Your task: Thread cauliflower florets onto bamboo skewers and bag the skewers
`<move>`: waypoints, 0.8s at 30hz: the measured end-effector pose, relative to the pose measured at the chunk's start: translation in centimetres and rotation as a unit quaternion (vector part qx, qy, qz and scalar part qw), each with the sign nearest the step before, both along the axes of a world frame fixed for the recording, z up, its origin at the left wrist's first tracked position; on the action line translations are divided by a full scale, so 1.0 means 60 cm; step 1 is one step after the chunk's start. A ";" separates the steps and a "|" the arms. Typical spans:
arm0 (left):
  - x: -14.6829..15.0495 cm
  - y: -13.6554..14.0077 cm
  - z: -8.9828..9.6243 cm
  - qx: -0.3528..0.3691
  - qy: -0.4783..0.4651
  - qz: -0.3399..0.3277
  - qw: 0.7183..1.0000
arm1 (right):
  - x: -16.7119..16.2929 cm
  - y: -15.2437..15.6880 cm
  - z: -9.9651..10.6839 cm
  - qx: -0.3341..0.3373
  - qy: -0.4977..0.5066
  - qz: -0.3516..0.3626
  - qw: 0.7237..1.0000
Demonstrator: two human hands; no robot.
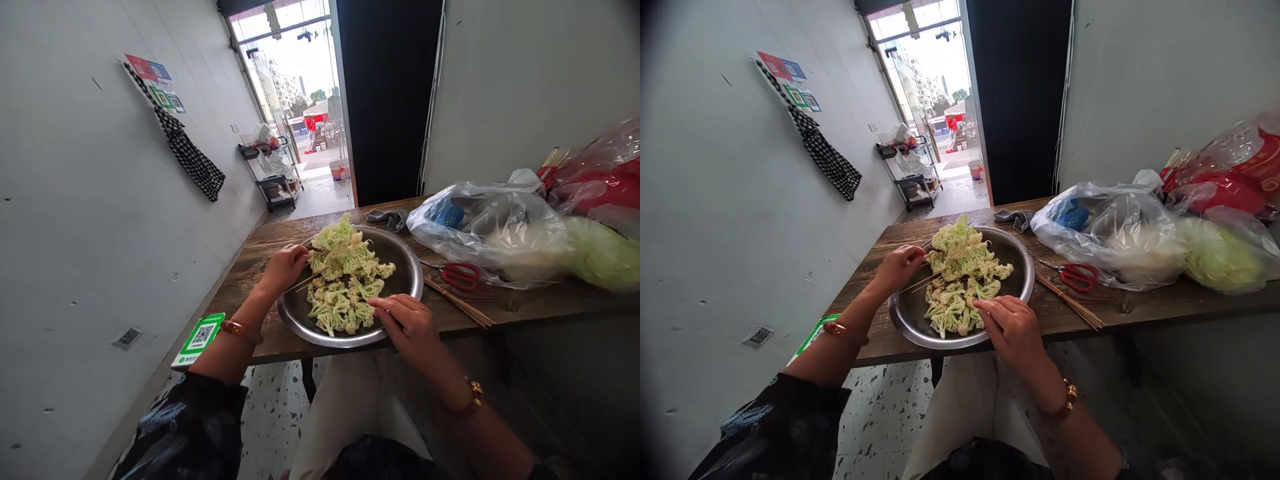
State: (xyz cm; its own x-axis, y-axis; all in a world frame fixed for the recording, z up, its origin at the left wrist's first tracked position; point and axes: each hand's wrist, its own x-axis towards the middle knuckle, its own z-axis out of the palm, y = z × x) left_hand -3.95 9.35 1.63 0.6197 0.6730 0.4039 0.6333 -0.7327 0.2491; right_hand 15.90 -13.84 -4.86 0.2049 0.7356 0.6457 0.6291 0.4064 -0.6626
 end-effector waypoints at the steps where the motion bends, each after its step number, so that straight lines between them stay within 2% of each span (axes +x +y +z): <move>1: 0.000 -0.003 -0.003 -0.002 -0.008 0.002 1.000 | 0.001 -0.003 0.001 0.004 0.023 -0.005 1.000; 3: -0.001 -0.012 -0.006 -0.003 -0.041 0.015 0.999 | 0.003 -0.010 0.004 0.008 0.095 -0.039 0.995; 6: 0.001 -0.038 -0.002 0.011 -0.103 0.038 0.994 | 0.010 -0.026 0.003 0.012 0.210 -0.117 0.971; 10: 0.010 -0.088 0.009 0.013 -0.128 0.003 0.992 | 0.027 -0.045 -0.013 0.026 0.277 -0.186 0.942; 13: 0.014 -0.116 0.003 -0.011 -0.103 -0.035 0.994 | 0.044 -0.048 -0.034 -0.017 0.274 -0.215 0.937; 15: 0.012 -0.124 -0.009 -0.036 -0.081 -0.050 0.995 | 0.055 -0.043 -0.052 -0.044 0.265 -0.210 0.940; 18: 0.006 -0.125 -0.025 -0.086 -0.023 -0.085 0.992 | 0.071 -0.028 -0.080 -0.043 0.270 -0.204 0.940; 21: 0.003 -0.122 -0.029 -0.119 0.071 -0.118 0.983 | 0.082 -0.016 -0.107 -0.032 0.324 -0.207 0.923; 24: 0.007 -0.120 -0.028 -0.103 0.128 -0.093 0.982 | 0.088 -0.012 -0.120 -0.043 0.382 -0.194 0.903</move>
